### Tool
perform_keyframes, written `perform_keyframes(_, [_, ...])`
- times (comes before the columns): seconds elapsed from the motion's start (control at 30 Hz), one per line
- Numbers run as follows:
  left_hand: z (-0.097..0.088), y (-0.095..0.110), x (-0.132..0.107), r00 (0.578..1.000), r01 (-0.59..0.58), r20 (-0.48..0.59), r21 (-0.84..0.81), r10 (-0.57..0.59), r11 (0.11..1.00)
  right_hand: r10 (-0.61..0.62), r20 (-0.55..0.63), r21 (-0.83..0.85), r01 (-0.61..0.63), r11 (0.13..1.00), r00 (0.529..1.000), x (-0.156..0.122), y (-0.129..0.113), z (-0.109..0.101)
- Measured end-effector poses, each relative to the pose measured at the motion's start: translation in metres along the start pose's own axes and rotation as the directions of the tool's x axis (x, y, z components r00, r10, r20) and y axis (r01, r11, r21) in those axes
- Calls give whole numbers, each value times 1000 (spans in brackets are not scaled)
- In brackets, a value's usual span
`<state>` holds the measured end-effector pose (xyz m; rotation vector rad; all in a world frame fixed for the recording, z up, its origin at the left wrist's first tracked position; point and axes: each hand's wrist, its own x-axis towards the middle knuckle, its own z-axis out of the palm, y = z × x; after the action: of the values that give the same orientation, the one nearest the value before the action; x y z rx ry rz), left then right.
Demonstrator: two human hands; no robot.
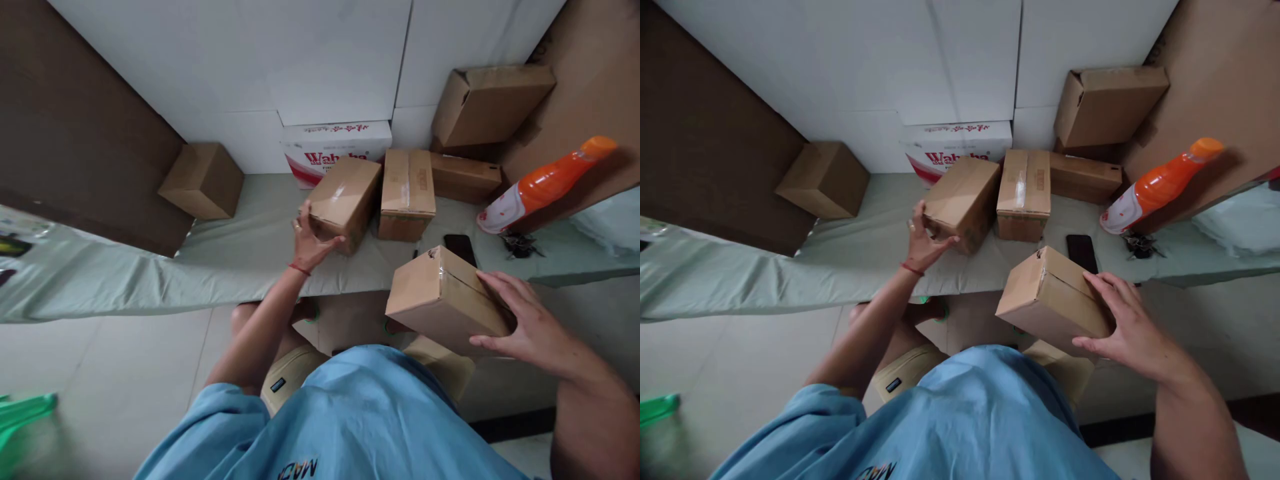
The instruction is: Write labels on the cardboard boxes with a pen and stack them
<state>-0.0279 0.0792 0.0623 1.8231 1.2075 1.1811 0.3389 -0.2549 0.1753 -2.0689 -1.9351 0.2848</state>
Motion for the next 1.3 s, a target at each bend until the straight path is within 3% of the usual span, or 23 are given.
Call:
perform_keyframes(0.1, [46, 20, -25, 1000, 7, -26, 18, -7, 1000, 10, -6, -12, -10, 1000, 1000, -5, 1, 5])
perform_keyframes(0.2, [81, 36, -33, 1000, -3, -12, -11, 3, 1000, 24, -5, -32, -24, 999, 1000, -10, 2, 7])
perform_keyframes(0.33, [112, 46, -26, 999, 45, -6, -29, -45, 999, 2, 45, -46, 0, 999, 999, -11, -3, 9])
perform_keyframes(0.43, [119, 45, -19, 999, 46, 16, -60, -45, 997, -79, 93, -27, 82, 996, 993, 4, -18, 11])
perform_keyframes(0.53, [97, 34, -14, 993, 120, 27, -96, -118, 988, -202, 120, 5, 203, 979, 972, 36, -43, 13])
perform_keyframes(0.67, [23, 9, -26, 945, 279, -106, -241, -311, 930, -331, 119, 14, 332, 943, 936, 99, -85, 24])
perform_keyframes(0.73, [-15, 0, -45, 927, 300, -106, -367, -360, 880, -371, 125, -9, 375, 927, 920, 132, -108, 37])
perform_keyframes(0.83, [-51, -3, -81, 962, 245, 4, -460, -274, 854, -413, 100, -29, 418, 908, 905, 172, -141, 63])
perform_keyframes(0.97, [-63, 6, -111, 968, 235, 176, -387, -179, 892, -481, 63, 34, 480, 877, 874, 189, -160, 85])
perform_keyframes(1.07, [-65, 10, -107, 954, 247, 237, -285, -182, 926, -497, -43, 142, 498, 856, 867, 168, -140, 82])
perform_keyframes(1.13, [-66, 8, -95, 953, 229, 253, -242, -167, 943, -381, -165, 215, 411, 886, 910, 142, -109, 77])
perform_keyframes(1.23, [-67, 0, -72, 944, 206, 301, -219, -135, 954, -10, -336, 314, 122, 942, 942, 91, -45, 77])
perform_keyframes(1.3, [-65, -5, -58, 939, 197, 323, -220, -119, 955, 281, -401, 387, -117, 914, 872, 53, 1, 86])
